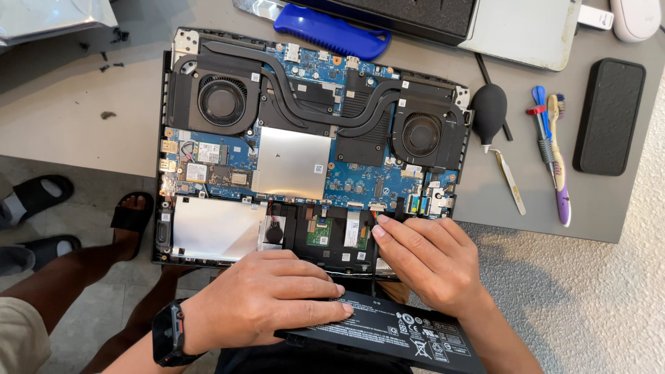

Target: The person installs a battery into a laptop chassis, connects the battery cable to the motherboard, and uses a screwdriver to secure the battery with screws.

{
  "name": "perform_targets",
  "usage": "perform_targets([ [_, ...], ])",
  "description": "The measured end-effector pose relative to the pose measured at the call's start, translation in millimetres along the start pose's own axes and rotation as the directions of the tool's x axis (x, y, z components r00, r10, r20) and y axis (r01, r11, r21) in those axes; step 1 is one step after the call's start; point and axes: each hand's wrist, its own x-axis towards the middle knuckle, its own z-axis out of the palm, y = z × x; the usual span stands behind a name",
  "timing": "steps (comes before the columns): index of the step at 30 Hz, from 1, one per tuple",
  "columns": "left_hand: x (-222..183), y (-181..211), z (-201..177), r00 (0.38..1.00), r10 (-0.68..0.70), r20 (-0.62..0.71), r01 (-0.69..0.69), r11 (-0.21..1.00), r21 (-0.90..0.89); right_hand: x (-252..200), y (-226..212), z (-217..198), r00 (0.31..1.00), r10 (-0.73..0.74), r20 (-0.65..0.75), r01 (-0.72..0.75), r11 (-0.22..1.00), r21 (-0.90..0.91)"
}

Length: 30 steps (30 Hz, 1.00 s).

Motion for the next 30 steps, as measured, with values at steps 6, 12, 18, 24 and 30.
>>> perform_targets([
  [6,0,-2,-2,1.000,0.013,-0.011,-0.013,1.000,0.011,7,1,0,1.000,0.003,-0.019,-0.003,1.000,0.013],
  [12,1,-4,-6,0.999,0.006,-0.036,-0.005,1.000,0.027,12,8,-1,1.000,0.011,-0.003,-0.011,0.999,-0.047],
  [18,1,-4,-11,0.999,-0.013,-0.033,0.012,0.999,-0.050,13,13,1,0.999,-0.022,0.025,0.022,1.000,-0.021],
  [24,0,-7,-11,0.997,0.036,-0.070,-0.039,0.999,-0.039,17,14,1,0.998,-0.062,0.030,0.064,0.997,-0.043],
  [30,-2,-8,-9,0.998,0.018,-0.053,-0.021,0.999,-0.041,18,11,0,0.996,-0.066,0.059,0.069,0.996,-0.050],
])
